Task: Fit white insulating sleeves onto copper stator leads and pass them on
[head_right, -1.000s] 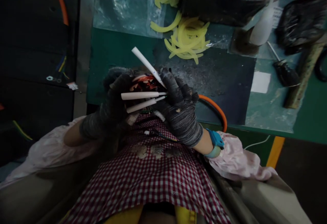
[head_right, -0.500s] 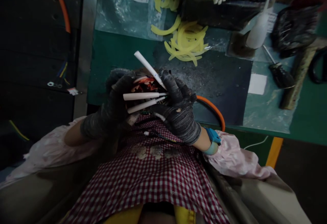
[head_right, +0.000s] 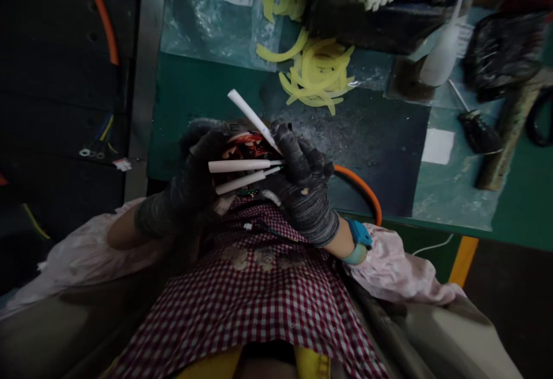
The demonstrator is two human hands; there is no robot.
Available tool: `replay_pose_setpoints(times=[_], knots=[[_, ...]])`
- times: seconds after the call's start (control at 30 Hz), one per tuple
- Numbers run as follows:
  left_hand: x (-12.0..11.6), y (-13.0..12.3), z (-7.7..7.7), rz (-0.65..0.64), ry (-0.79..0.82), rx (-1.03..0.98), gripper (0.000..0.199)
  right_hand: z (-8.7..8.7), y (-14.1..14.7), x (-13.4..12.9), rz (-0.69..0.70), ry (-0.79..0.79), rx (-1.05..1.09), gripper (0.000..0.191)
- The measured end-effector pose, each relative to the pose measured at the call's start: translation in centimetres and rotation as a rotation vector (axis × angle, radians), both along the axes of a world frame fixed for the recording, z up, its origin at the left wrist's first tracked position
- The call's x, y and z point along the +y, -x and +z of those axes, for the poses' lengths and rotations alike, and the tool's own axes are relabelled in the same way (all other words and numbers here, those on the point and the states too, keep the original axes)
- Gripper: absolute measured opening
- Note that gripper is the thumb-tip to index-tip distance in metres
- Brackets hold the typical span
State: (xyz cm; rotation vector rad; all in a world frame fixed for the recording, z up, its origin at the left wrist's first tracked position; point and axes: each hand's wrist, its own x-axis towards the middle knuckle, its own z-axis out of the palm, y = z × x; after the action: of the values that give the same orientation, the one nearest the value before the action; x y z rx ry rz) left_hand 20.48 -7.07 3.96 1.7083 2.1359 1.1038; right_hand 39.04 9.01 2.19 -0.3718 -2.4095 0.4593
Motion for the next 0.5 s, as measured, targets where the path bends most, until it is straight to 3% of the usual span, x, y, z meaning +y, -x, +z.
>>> replay_pose_setpoints(times=[0.2,0.3,0.5], knots=[[0.51,0.51,0.22,-0.109,-0.19,0.044,0.076,-0.23,-0.28,0.72,0.073,0.082,-0.037,0.089],[0.5,0.46,0.57,-0.123,-0.165,0.003,0.073,-0.66,-0.47,0.83,0.066,0.082,-0.056,0.083],[-0.07,0.29,0.21,-0.03,-0.062,-0.037,0.077,-0.47,-0.25,-0.09,0.049,0.003,-0.008,0.078]])
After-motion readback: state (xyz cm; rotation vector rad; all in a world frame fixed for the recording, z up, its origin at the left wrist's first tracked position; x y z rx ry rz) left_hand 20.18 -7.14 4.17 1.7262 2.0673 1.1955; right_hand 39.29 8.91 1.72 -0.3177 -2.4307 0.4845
